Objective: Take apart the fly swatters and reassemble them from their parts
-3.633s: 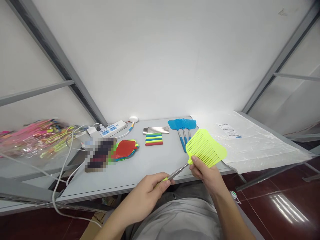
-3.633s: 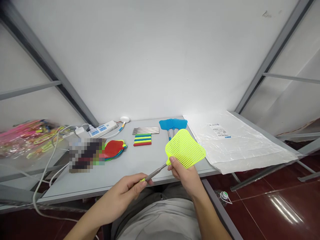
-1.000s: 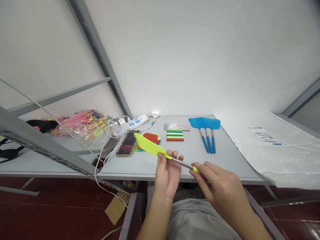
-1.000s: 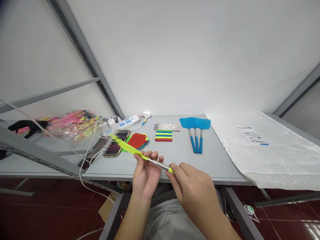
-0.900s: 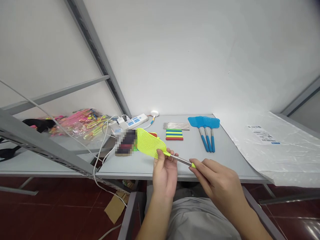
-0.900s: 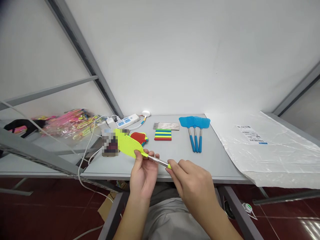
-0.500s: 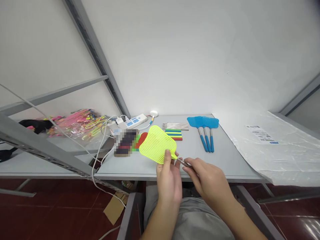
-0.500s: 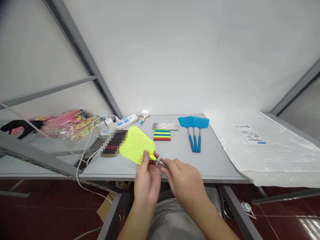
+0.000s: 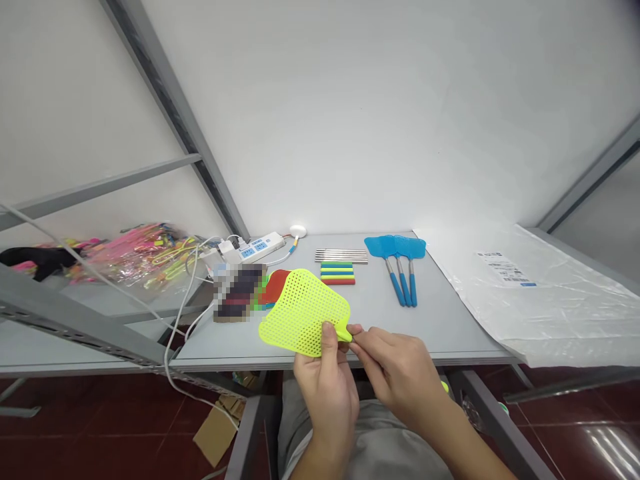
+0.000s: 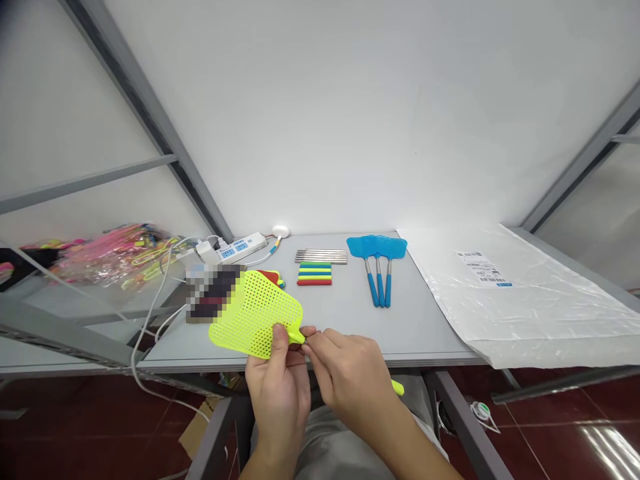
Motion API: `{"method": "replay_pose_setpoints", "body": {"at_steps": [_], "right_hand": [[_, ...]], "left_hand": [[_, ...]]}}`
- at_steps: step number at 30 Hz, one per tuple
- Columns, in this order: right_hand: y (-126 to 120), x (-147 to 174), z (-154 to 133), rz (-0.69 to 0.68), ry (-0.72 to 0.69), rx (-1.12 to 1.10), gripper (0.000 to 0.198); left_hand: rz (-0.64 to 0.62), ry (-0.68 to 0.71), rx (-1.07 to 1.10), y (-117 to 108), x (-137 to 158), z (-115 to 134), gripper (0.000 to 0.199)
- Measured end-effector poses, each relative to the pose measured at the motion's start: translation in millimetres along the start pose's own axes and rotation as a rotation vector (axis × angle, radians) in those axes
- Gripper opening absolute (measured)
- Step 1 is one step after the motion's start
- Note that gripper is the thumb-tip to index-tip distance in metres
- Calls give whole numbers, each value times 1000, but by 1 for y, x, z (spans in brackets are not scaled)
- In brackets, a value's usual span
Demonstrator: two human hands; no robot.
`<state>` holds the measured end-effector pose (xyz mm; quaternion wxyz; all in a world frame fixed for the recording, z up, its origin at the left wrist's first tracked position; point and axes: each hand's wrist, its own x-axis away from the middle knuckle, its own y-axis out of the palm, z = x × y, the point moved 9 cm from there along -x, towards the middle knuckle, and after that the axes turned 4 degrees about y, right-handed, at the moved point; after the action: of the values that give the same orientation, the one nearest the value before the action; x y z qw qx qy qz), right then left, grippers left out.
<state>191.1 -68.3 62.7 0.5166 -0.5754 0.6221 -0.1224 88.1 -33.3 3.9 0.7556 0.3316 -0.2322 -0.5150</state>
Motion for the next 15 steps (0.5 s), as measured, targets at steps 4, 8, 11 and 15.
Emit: {"method": "replay_pose_setpoints", "body": {"at_steps": [4, 8, 11, 15], "right_hand": [[2, 0, 5, 23, 37, 75, 24], [10, -4, 24, -120, 162, -51, 26], [11, -7, 37, -258, 275, -322, 29], [8, -9, 43, -321, 356, -594, 35]], "left_hand": [[5, -106, 15, -1, -2, -12, 28], [-9, -210, 45, -1, -5, -30, 29], [-72, -237, 66, 5, -4, -40, 29], [-193, -227, 62, 17, 0, -42, 23]]}}
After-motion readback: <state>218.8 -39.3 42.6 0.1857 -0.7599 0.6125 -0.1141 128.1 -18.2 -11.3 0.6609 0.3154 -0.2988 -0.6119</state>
